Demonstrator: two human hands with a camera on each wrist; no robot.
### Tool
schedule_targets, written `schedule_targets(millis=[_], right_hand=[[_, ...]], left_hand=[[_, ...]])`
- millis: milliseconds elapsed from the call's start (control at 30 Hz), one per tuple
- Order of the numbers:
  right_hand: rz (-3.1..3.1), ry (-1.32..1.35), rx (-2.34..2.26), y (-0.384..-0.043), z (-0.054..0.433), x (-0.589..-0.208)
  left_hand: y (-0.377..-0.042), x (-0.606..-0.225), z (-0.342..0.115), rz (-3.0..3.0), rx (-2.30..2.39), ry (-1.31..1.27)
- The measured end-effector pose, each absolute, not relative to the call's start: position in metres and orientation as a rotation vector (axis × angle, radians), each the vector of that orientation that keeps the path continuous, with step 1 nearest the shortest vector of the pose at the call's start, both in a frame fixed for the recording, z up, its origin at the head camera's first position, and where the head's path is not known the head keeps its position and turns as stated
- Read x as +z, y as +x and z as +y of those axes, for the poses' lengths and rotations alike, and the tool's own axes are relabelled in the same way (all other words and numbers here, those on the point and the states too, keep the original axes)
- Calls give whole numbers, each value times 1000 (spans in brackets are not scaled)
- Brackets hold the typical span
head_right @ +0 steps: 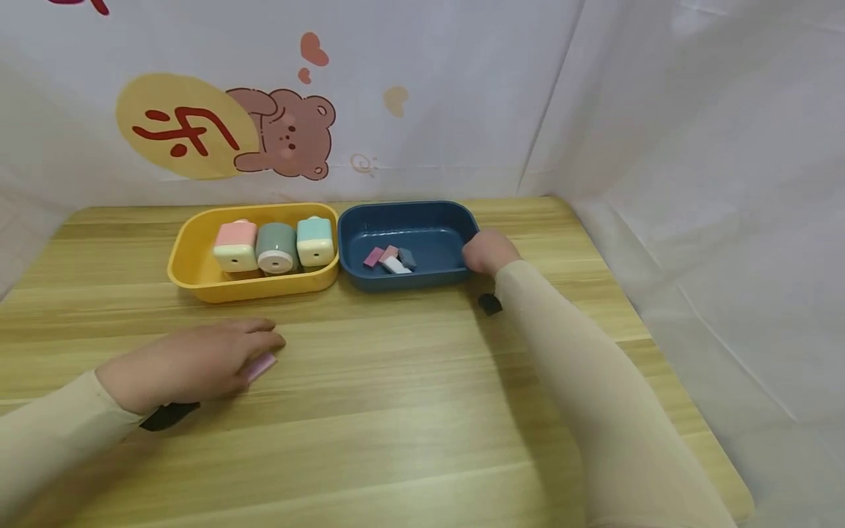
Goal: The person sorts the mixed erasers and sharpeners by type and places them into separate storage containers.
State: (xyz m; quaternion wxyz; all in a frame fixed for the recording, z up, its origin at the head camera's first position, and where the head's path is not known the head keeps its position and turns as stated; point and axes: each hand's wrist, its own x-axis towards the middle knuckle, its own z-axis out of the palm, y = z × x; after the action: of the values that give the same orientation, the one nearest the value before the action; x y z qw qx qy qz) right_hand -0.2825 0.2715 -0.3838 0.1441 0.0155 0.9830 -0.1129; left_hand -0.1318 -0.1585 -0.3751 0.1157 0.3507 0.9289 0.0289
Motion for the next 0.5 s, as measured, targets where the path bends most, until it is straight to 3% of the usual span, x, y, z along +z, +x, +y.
schedule_targets(millis=[500], right_hand=[[2835,67,-364,-282,273,-384]], left_hand=[[-130,-384,-156,2783,213,1170]])
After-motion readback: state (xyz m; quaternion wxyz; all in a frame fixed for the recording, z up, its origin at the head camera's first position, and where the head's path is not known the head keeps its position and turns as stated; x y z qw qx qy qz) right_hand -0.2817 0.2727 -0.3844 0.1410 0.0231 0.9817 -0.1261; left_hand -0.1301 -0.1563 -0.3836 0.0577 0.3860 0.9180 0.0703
